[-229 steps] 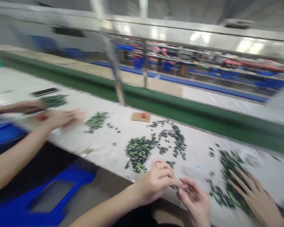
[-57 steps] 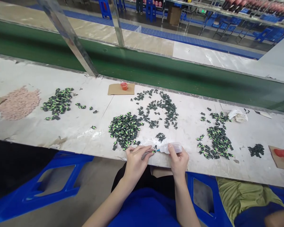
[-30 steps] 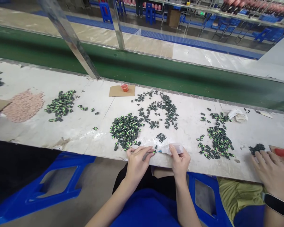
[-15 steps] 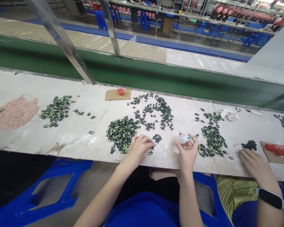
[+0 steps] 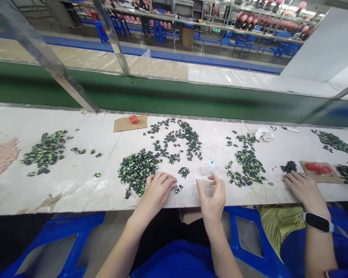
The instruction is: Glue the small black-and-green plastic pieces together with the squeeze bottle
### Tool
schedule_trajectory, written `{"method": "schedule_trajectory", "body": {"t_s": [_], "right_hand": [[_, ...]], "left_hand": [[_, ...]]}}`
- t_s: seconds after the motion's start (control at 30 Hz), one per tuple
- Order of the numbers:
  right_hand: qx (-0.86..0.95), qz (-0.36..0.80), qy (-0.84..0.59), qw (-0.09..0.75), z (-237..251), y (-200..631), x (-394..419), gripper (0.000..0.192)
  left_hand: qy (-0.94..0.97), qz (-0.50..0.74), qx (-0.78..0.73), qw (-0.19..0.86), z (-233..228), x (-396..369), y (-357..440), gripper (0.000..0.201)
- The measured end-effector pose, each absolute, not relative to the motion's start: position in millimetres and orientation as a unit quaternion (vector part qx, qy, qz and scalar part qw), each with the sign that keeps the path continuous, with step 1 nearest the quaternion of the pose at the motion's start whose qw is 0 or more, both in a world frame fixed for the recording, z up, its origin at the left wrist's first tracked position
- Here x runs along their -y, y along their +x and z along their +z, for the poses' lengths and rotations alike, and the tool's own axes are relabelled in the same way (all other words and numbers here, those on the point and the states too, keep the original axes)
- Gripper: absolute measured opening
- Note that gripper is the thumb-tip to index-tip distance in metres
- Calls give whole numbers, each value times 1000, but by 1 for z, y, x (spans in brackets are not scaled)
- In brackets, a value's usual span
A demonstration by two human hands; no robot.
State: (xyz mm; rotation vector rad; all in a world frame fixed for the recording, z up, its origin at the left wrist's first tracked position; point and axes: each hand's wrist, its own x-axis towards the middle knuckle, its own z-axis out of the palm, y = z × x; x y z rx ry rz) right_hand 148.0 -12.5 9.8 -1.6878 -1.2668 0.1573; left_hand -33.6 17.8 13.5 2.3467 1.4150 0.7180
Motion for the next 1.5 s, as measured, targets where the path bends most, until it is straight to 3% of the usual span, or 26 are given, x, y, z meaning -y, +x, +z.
{"method": "schedule_trajectory", "body": {"t_s": [0.07, 0.23, 0.5, 0.7, 0.9, 1.17, 1.5], "right_hand": [[574, 85, -682, 446, 8, 135, 20, 29], [609, 115, -705, 345, 4, 116, 19, 25], [615, 140, -701, 332, 8, 115, 13, 18], [623, 156, -676, 361, 7, 122, 12, 28], [614, 163, -675, 375, 5, 120, 12, 25], [517, 433, -549, 493, 13, 120, 14, 15], [459, 482, -534, 521, 18, 123, 13, 12]], "left_hand": [[802, 262, -514, 153, 11, -8, -39, 10], [774, 296, -539, 151, -1, 11, -37, 11], [748, 314, -567, 141, -2, 12, -27, 14], [746, 310, -567, 161, -1, 9, -21, 13], [729, 332, -571, 179, 1, 9, -25, 16], [719, 361, -557, 206, 8, 11, -24, 21], [713, 374, -554, 213, 11, 12, -19, 22]]}}
